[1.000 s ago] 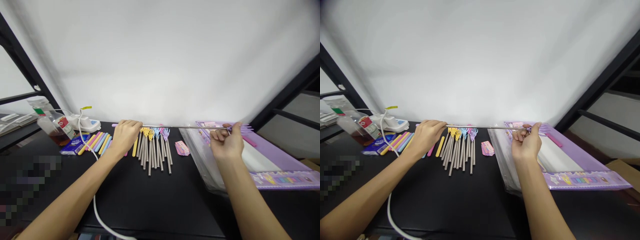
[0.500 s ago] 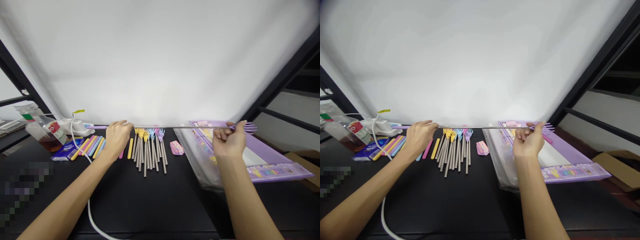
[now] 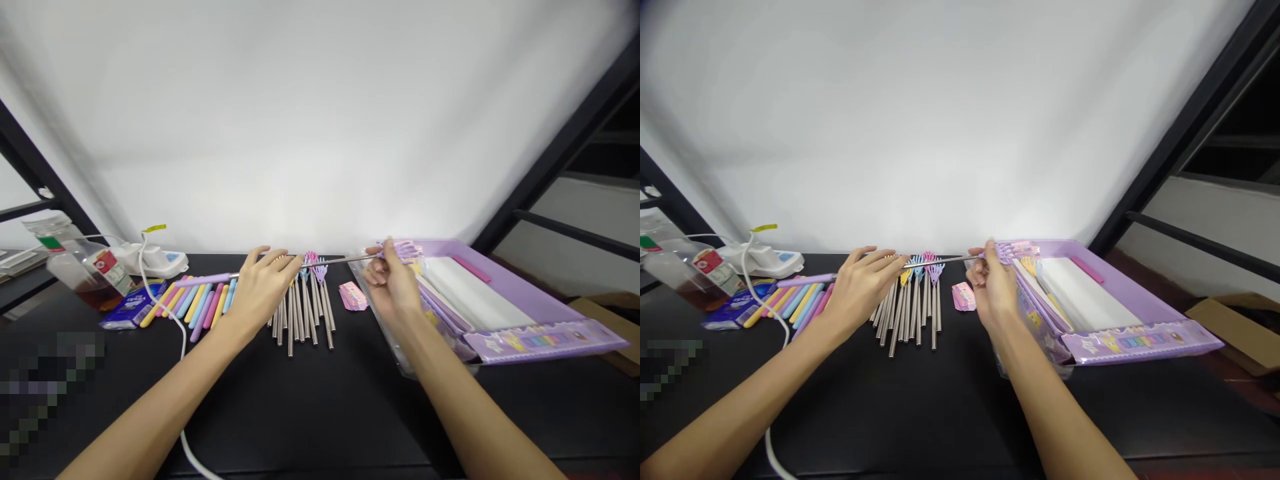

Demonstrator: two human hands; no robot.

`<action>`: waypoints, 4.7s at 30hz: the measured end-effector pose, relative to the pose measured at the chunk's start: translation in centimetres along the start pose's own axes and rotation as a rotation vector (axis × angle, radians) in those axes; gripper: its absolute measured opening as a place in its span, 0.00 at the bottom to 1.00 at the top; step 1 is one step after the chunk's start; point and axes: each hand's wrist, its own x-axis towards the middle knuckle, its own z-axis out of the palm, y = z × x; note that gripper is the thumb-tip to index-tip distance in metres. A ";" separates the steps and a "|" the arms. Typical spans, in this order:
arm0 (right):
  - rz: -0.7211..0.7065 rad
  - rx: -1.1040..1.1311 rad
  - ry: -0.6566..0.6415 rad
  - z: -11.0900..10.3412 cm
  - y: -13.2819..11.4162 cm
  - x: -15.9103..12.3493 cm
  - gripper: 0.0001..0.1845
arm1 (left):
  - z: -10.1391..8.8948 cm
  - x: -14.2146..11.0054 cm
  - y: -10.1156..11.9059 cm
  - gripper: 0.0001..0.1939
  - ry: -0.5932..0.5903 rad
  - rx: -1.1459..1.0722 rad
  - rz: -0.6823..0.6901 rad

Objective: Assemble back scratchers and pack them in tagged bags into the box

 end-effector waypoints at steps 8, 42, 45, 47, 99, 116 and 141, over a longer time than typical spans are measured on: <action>-0.153 0.098 0.234 -2.5 -3.8 2.1 0.27 | 0.2 -1.0 -2.9 0.06 -0.083 0.029 0.049; -0.323 0.226 0.377 -4.5 -6.5 3.3 0.24 | 0.2 -0.3 -3.2 0.10 -0.138 0.088 -0.165; -0.392 0.191 0.381 -6.1 -8.1 3.8 0.25 | 0.3 -0.6 -4.3 0.13 -0.144 0.091 -0.153; -0.398 0.147 0.384 -6.2 -7.9 3.8 0.25 | 0.5 -0.3 -4.0 0.13 -0.125 0.061 -0.115; -0.254 -1.981 0.177 -3.6 -2.9 0.9 0.18 | -0.1 -1.1 1.9 0.13 -0.307 -0.409 -0.235; -0.524 -1.874 0.142 -2.0 -3.4 -0.8 0.15 | 0.2 -0.5 2.9 0.14 -0.251 -1.119 -0.556; -0.137 -0.979 -0.636 0.0 2.0 -3.0 0.21 | 0.1 -0.2 0.7 0.41 0.236 -1.835 -1.196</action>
